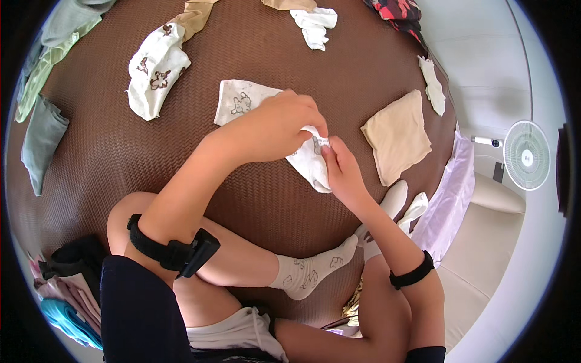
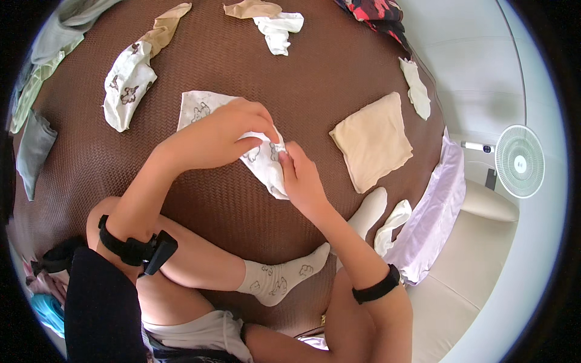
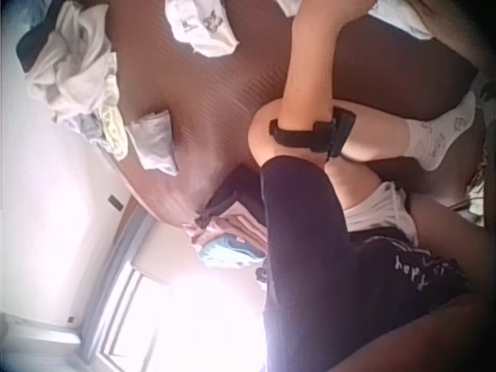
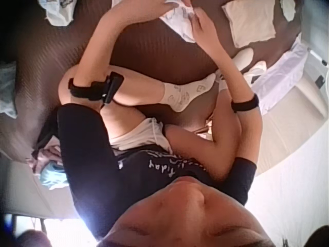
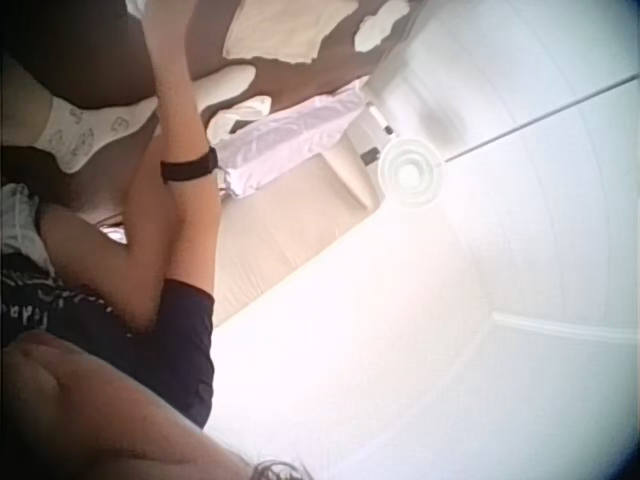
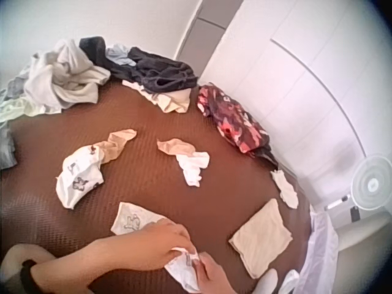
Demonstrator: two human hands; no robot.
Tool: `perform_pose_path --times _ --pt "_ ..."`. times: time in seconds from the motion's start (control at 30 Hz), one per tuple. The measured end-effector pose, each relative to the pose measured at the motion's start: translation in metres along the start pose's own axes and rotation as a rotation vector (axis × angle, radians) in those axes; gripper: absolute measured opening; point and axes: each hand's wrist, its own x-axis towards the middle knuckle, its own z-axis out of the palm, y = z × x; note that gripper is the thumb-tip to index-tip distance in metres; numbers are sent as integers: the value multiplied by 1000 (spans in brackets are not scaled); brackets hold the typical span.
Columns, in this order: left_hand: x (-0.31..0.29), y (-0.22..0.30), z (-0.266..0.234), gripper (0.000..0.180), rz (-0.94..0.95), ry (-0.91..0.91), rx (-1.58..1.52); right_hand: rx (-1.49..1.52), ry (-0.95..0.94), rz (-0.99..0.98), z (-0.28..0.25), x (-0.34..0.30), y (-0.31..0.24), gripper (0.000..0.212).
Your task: Folding small socks and organizing them on the bed.
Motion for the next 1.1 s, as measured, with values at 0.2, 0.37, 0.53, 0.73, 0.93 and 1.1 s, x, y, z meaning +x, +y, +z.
perform_pose_path --times 0.2,0.37,0.53,0.73,0.93,1.1 --pt "-3 5 -1 30 -156 -276 -104 209 108 407 -7 3 -3 36" --pt "-7 -3 0 41 -210 -407 151 551 31 488 -21 -4 14 31" --pt "-11 -6 7 52 -167 -355 231 984 161 470 -16 -3 5 25" --pt "-9 -4 6 56 -200 -368 238 954 192 529 -13 -3 5 29" --pt "-9 -5 6 56 -243 -360 206 1272 152 541 -23 -3 13 42" --pt "-9 -5 6 55 -234 -371 218 1324 -22 547 -32 -8 12 44"
